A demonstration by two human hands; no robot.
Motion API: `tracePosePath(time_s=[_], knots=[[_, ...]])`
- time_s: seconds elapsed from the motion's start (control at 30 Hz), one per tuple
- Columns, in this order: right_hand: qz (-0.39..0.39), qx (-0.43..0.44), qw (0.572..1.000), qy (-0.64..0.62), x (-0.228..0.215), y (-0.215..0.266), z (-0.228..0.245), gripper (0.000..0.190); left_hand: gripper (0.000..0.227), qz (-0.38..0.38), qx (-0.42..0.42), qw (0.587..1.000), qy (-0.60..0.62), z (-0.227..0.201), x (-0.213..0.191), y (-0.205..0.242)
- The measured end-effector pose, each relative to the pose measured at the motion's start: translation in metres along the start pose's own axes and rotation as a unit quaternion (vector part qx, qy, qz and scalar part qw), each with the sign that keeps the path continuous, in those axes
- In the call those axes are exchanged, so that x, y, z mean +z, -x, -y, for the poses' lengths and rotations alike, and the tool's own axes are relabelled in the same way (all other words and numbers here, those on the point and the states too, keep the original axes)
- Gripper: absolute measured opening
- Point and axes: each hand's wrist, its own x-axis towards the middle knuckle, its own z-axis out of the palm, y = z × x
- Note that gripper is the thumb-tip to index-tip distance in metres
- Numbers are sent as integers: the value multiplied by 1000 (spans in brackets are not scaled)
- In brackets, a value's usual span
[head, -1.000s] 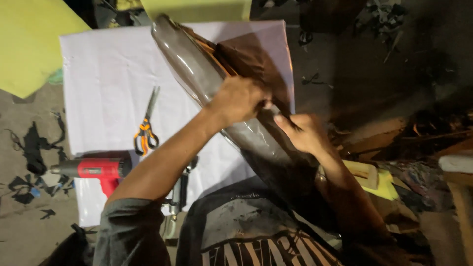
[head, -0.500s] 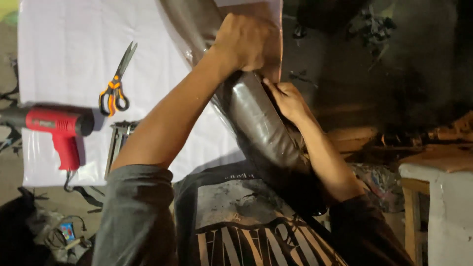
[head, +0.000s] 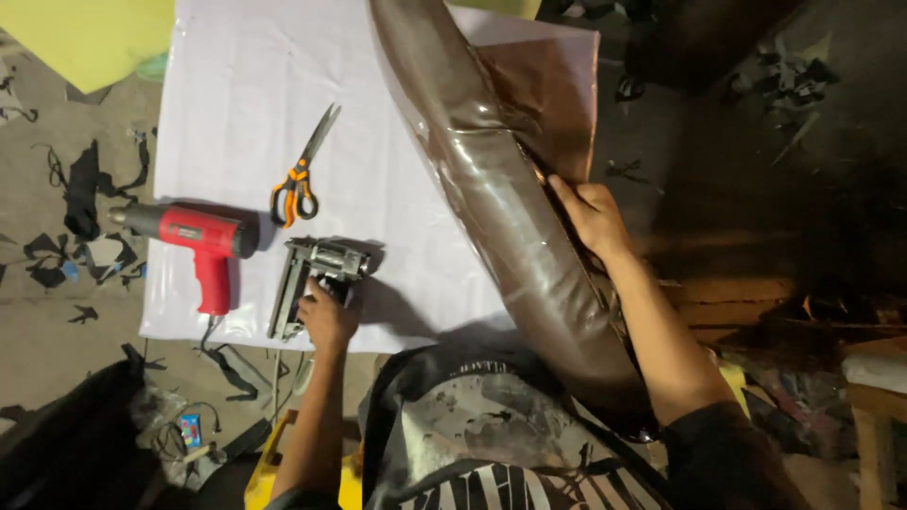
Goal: Stretching and stapling a vinyl cover onto a wooden furniture frame using a heat gun and a staple gun
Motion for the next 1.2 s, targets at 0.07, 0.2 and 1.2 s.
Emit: tracePosePath(time_s=[0.07,0.2,1.2], knots=[[-14,9,1000,-2,6,6,-1,64,103,92,-63,993,50,-15,-27,-1],[5,44,999,-28,30,23,11,61,124,235,-61,967,78,-4,-14,-28],[-228,-292,929,23,239,103,131,33,34,483,-138,864,29,-89,-323,-1]])
